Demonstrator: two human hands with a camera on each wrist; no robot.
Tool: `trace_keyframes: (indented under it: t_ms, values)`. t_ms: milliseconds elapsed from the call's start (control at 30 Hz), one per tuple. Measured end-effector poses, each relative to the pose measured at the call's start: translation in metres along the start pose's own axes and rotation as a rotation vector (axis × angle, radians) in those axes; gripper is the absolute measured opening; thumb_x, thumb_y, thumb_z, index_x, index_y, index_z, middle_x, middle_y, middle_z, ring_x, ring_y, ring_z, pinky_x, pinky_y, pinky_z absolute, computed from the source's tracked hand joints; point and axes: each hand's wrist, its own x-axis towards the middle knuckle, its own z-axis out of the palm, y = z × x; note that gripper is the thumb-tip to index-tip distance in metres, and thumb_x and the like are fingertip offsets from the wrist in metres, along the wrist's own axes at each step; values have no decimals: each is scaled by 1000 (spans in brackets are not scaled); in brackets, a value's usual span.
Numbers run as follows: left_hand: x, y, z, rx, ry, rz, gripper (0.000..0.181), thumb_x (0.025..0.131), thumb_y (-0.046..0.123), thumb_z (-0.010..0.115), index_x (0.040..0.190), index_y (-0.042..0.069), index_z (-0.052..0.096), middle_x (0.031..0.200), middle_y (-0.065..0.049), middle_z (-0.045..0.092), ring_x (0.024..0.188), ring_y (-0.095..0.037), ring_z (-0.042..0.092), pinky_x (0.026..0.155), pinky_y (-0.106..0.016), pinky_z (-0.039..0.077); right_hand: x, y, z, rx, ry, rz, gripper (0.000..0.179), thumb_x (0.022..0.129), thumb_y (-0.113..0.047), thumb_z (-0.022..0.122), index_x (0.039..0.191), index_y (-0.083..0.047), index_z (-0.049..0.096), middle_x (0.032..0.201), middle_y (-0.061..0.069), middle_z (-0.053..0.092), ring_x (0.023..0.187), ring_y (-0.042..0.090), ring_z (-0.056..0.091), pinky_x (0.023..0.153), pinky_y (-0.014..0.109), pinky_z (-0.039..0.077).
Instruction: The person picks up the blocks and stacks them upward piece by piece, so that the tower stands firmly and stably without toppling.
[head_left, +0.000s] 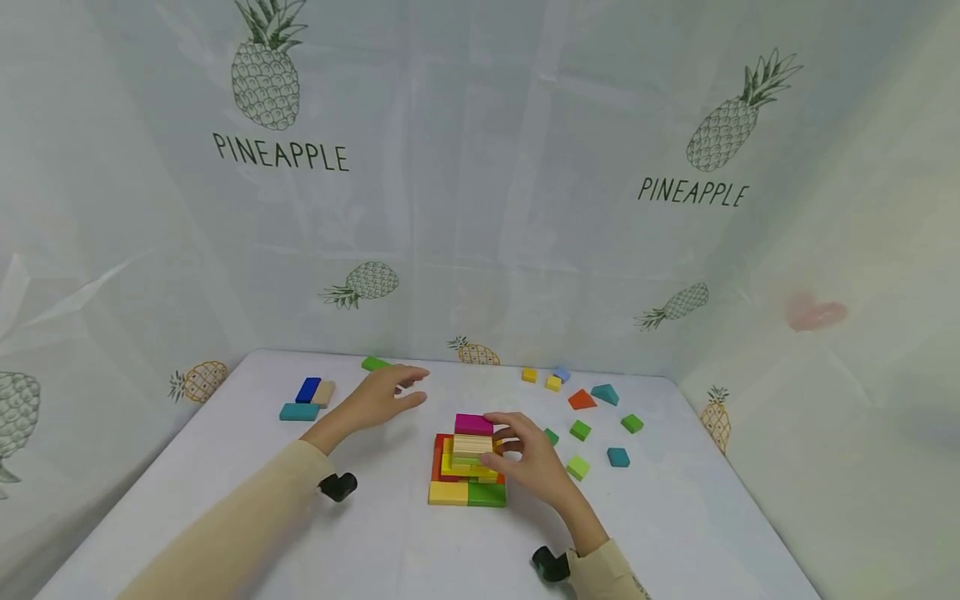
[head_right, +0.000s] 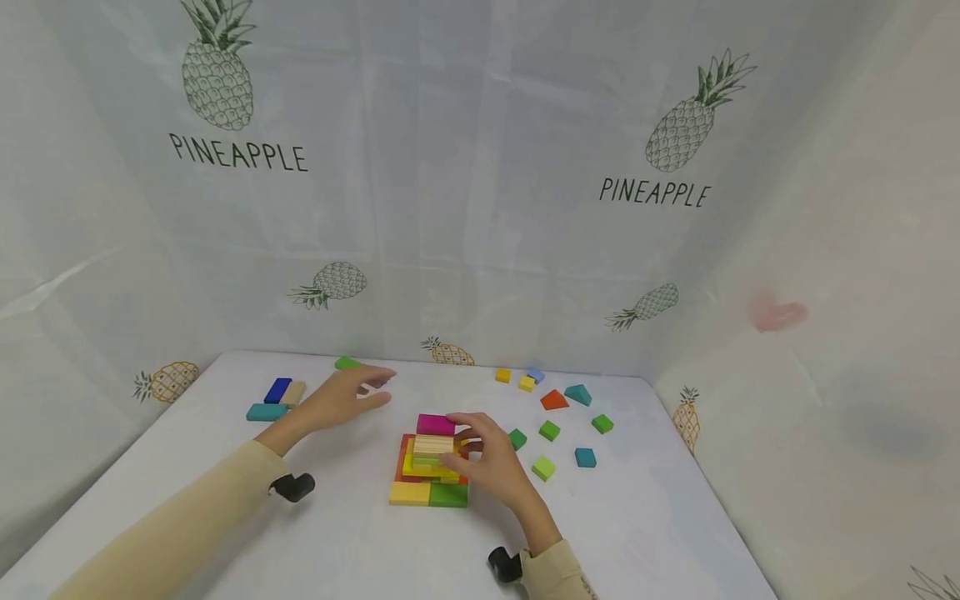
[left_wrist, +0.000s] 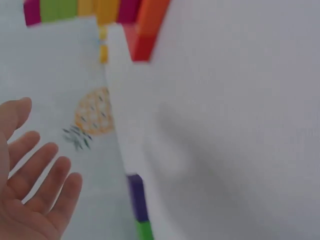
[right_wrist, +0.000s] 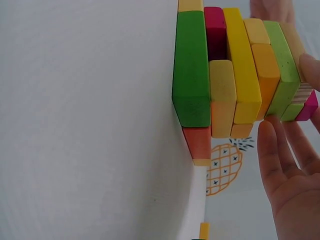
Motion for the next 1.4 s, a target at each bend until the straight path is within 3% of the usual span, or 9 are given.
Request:
trace_keyframes:
  t_ms: [100,233,433,600,867,1033,1167,1400]
  values:
    - [6,-20,-2,27,-13,-42,59,103,32,72,156,17,53,152,-14,58,138,-39,56,111,-57,51,-1,1,0,-1,-1,1,58,92,-26,86,144,-31,61,137,-7,61,117,20,67,100,44,60]
    - [16,-47,-1,84,-37,-46,60,104,26,71,158,14,50,160,-18,50,147,-43,47,118,-62,41,-1,3,-1,0,2,-4,58,92,-26,86,145,-31,61,138,-7,61,117,18,67,99,42,60]
    - [29,-69,3,135,-83,-58,60,102,18,71,158,10,50,163,-20,45,152,-43,39,123,-62,33,0,3,-1,-8,6,-15,58,93,-26,86,144,-32,61,138,-8,61,115,15,67,98,39,61]
    - [40,-75,7,140,-108,-66,63,101,16,70,160,9,47,166,-20,42,154,-43,36,125,-61,31,1,2,-1,-2,0,-12,57,93,-25,85,145,-31,61,138,-8,61,115,16,67,99,39,61]
    - [49,-80,13,241,-125,26,52,101,9,65,151,-2,55,156,-30,50,146,-50,42,121,-64,34,1,3,-1,-16,-10,3,57,93,-25,85,145,-32,61,139,-8,60,116,19,67,100,36,60]
    - [50,-80,13,281,-115,44,45,102,4,65,146,4,63,134,-22,64,123,-40,56,108,-56,48,2,1,-1,-21,-8,0,58,93,-26,85,146,-31,61,138,-8,61,116,21,67,100,36,60]
    - [49,-80,14,298,-130,49,44,101,2,67,145,8,66,117,-15,66,106,-28,61,99,-49,55,2,1,-1,-30,-9,2,58,93,-27,85,146,-32,60,137,-9,61,116,21,67,99,34,60]
    - [38,-71,13,261,-147,28,37,100,9,72,137,6,69,132,-16,69,123,-35,62,110,-55,51,1,0,0,-22,-5,0,58,93,-26,85,146,-30,60,138,-7,61,115,18,67,100,37,60]
